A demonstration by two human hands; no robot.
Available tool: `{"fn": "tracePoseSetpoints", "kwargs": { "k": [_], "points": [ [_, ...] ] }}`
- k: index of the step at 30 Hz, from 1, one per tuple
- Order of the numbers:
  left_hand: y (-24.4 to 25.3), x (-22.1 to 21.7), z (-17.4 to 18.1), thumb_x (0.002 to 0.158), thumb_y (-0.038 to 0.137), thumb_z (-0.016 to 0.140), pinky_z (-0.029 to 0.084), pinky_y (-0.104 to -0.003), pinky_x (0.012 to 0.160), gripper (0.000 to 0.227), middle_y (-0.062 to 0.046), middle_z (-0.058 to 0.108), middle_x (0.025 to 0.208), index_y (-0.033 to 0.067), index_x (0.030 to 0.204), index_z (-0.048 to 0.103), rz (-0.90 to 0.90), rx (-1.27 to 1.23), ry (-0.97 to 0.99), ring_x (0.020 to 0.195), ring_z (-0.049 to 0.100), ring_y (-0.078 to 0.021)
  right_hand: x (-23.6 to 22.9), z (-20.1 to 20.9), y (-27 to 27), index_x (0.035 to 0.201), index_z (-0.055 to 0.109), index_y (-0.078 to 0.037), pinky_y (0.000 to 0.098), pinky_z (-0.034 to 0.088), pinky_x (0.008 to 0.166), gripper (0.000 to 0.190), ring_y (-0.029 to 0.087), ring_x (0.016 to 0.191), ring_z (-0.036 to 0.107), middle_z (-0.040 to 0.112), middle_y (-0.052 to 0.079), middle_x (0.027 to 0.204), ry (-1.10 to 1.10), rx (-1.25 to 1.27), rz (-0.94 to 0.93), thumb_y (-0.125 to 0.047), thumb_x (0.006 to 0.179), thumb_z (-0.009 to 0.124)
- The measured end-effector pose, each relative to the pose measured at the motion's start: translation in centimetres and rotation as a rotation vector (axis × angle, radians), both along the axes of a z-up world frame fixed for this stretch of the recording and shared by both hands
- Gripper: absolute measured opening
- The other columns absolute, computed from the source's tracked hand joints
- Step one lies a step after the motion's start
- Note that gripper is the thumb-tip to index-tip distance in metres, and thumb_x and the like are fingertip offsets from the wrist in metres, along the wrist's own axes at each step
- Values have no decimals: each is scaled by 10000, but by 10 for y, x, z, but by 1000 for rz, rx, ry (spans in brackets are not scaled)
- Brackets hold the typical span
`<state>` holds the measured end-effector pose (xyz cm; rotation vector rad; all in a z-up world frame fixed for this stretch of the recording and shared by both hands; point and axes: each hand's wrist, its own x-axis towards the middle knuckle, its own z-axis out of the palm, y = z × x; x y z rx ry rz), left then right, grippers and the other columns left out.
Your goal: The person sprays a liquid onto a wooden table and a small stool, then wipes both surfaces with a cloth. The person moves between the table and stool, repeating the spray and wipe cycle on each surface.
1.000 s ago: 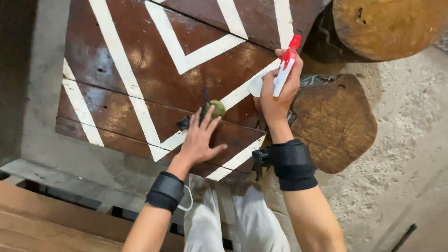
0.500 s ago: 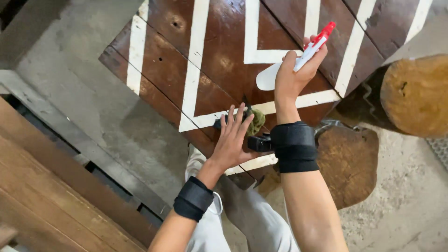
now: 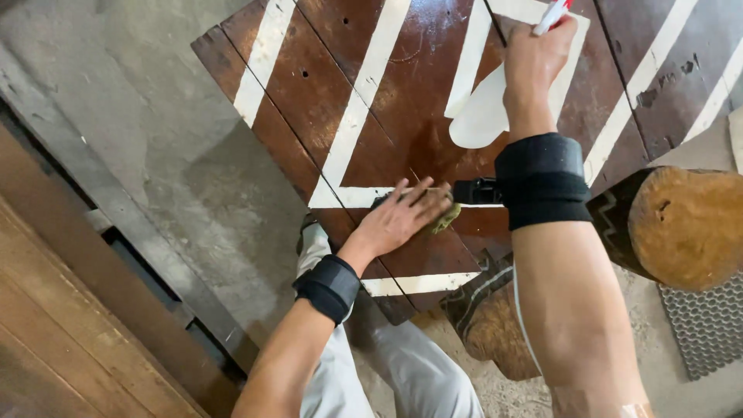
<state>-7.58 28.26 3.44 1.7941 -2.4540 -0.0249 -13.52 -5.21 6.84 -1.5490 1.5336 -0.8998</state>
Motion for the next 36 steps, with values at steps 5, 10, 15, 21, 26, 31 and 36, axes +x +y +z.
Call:
{"fn": "tracePoseSetpoints", "kwargs": {
  "k": [5, 10, 15, 21, 26, 31, 36],
  "points": [
    [-8, 4, -29, 1041, 112, 485, 226, -523, 1278, 548, 7, 221, 1691, 253, 1565, 414, -87, 130, 442, 1564, 197, -293, 9, 20, -5, 1125, 609, 26, 338, 594, 702, 217, 207, 877, 700, 683, 125, 992, -52, 152, 262, -15, 918, 659],
    [-59, 54, -10, 938, 57, 499, 237, -491, 1246, 655, -69, 222, 1691, 167, 1579, 424, 59, 193, 140, 1556, 211, -304, 24, 28, -6, 1029, 619, -54, 352, 588, 617, 176, 180, 759, 743, 751, 58, 891, 275, 414, 347, -49, 856, 644],
    [-93, 87, -12, 982, 79, 554, 293, -508, 1238, 558, -50, 240, 1709, 106, 1532, 463, 208, 43, 125, 1561, 240, -305, 44, 27, 1, 966, 781, -94, 377, 635, 727, 94, 168, 825, 787, 790, 66, 945, 530, 377, 574, -79, 946, 690],
    [-117, 106, -37, 983, 70, 583, 345, -488, 1192, 635, -49, 223, 1706, 81, 1598, 429, 275, -18, 69, 1520, 302, -313, 26, 0, -7, 979, 687, 43, 375, 628, 642, 279, 261, 831, 738, 741, 166, 934, 553, -355, 1207, 111, 734, 572],
    [-128, 106, -62, 987, 75, 615, 365, -468, 1190, 644, -35, 211, 1703, 114, 1599, 417, 326, -51, 30, 1504, 325, -315, 52, 49, 24, 946, 652, -54, 299, 640, 689, 138, 149, 795, 745, 723, 67, 893, 54, 445, 708, -148, 1039, 611],
    [-137, 108, -81, 1010, 83, 609, 372, -471, 1189, 617, -34, 205, 1691, 114, 1596, 417, 372, -96, 49, 1495, 337, -332, 67, 66, 39, 877, 619, -65, 280, 592, 643, 248, 158, 733, 677, 684, 61, 834, 247, 518, 580, -251, 1041, 630],
    [-144, 109, -83, 1057, 54, 584, 376, -476, 1206, 560, -41, 212, 1711, 89, 1596, 432, 394, -89, 102, 1502, 334, -340, 49, 80, 54, 987, 627, -72, 250, 618, 798, 75, 116, 921, 709, 683, 34, 982, -89, 382, 861, -116, 1028, 583]
  ]
}}
